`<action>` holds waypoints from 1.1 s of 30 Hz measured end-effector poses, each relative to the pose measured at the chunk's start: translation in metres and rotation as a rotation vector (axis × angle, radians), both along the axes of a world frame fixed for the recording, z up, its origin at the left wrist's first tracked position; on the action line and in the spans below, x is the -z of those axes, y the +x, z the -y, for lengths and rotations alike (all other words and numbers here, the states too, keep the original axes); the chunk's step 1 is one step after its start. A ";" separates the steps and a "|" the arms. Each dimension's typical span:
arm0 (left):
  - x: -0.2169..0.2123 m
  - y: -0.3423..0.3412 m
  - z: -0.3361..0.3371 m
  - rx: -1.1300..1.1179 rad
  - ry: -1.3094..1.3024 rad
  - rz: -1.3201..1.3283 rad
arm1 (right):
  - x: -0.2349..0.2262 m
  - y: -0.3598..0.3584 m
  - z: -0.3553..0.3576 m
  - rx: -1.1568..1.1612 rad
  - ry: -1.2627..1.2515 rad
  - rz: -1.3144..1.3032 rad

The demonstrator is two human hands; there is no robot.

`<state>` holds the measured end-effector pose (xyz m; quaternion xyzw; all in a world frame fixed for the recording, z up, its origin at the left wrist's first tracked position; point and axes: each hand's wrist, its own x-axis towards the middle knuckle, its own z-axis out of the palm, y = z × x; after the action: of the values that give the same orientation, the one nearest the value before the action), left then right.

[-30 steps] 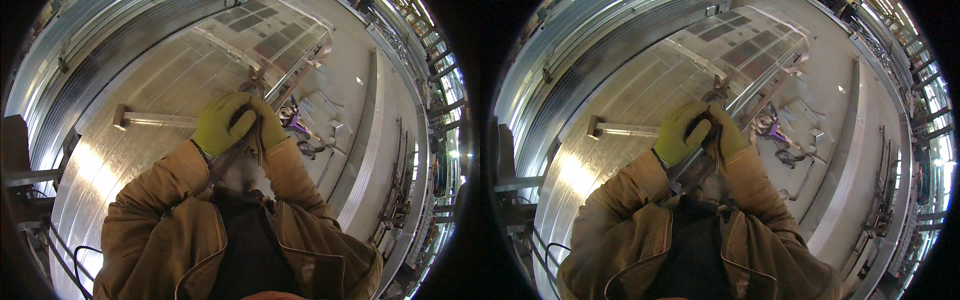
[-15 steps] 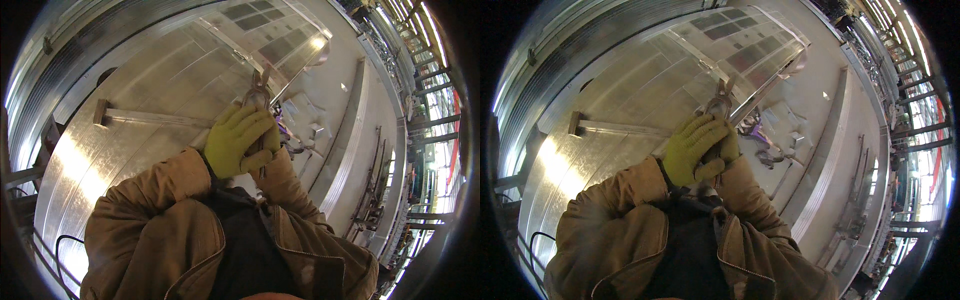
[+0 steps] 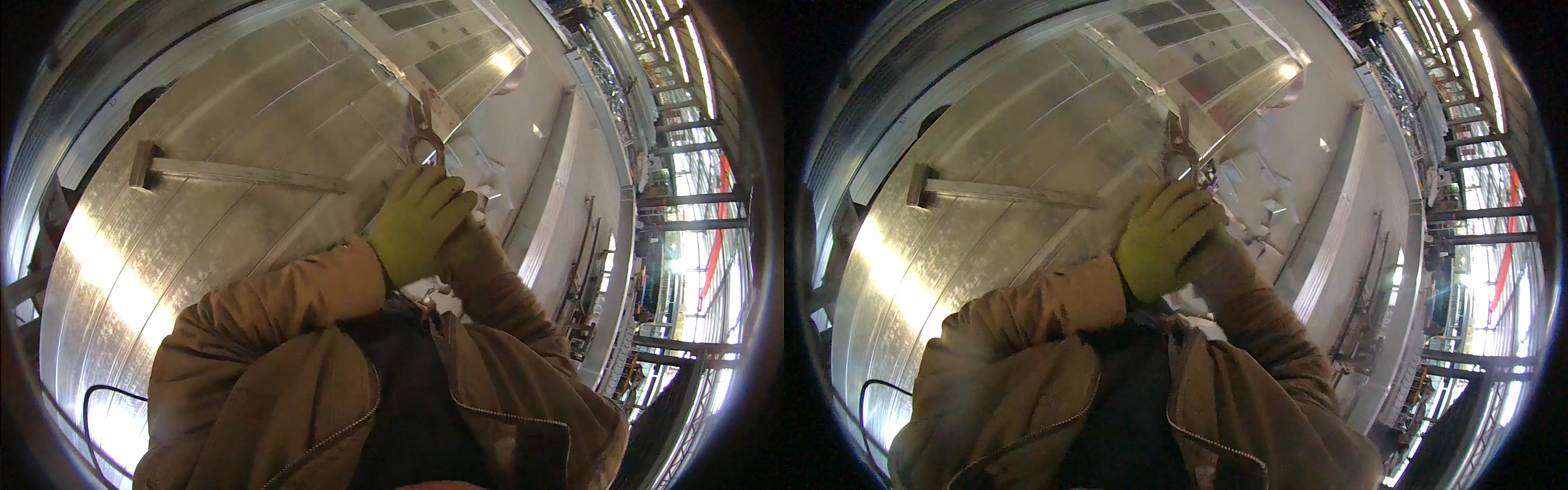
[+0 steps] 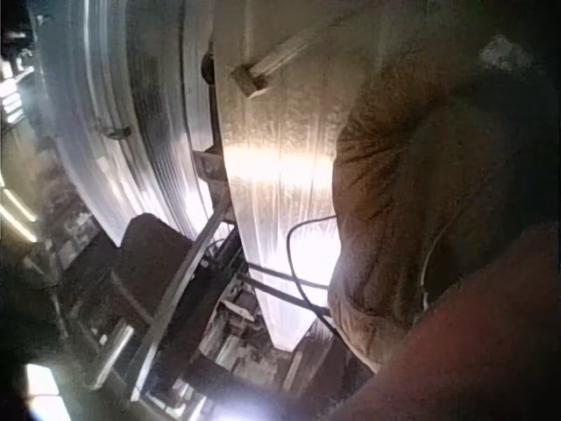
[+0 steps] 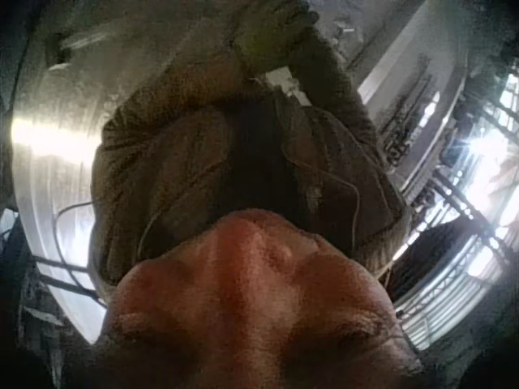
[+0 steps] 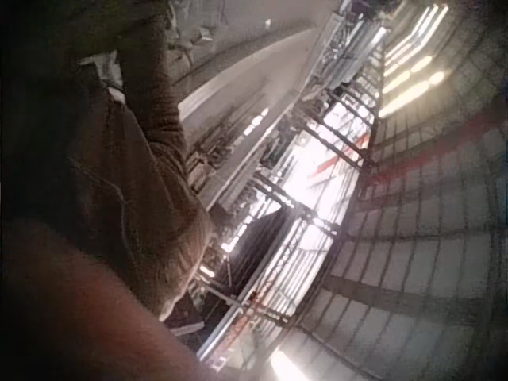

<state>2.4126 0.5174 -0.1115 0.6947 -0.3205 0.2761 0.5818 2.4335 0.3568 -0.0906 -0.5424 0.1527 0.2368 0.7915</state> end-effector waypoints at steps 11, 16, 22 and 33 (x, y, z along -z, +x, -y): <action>0.017 0.048 -0.002 -0.212 0.192 0.318 | 0.021 0.015 -0.021 0.130 0.362 0.099; 0.022 0.046 -0.016 -0.212 0.222 0.290 | 0.037 -0.008 -0.033 0.197 0.398 0.074; 0.001 0.039 -0.016 -0.052 0.021 0.159 | -0.001 0.006 -0.019 -0.060 -0.040 0.014; 0.003 0.130 -0.079 -0.511 0.757 -0.105 | 0.015 -0.027 0.046 0.346 -0.580 0.131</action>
<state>2.5423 0.5961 -0.1144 0.9282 -0.1872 0.2384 0.2160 2.4061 0.3107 -0.1060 -0.7249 0.2524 0.0106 0.6409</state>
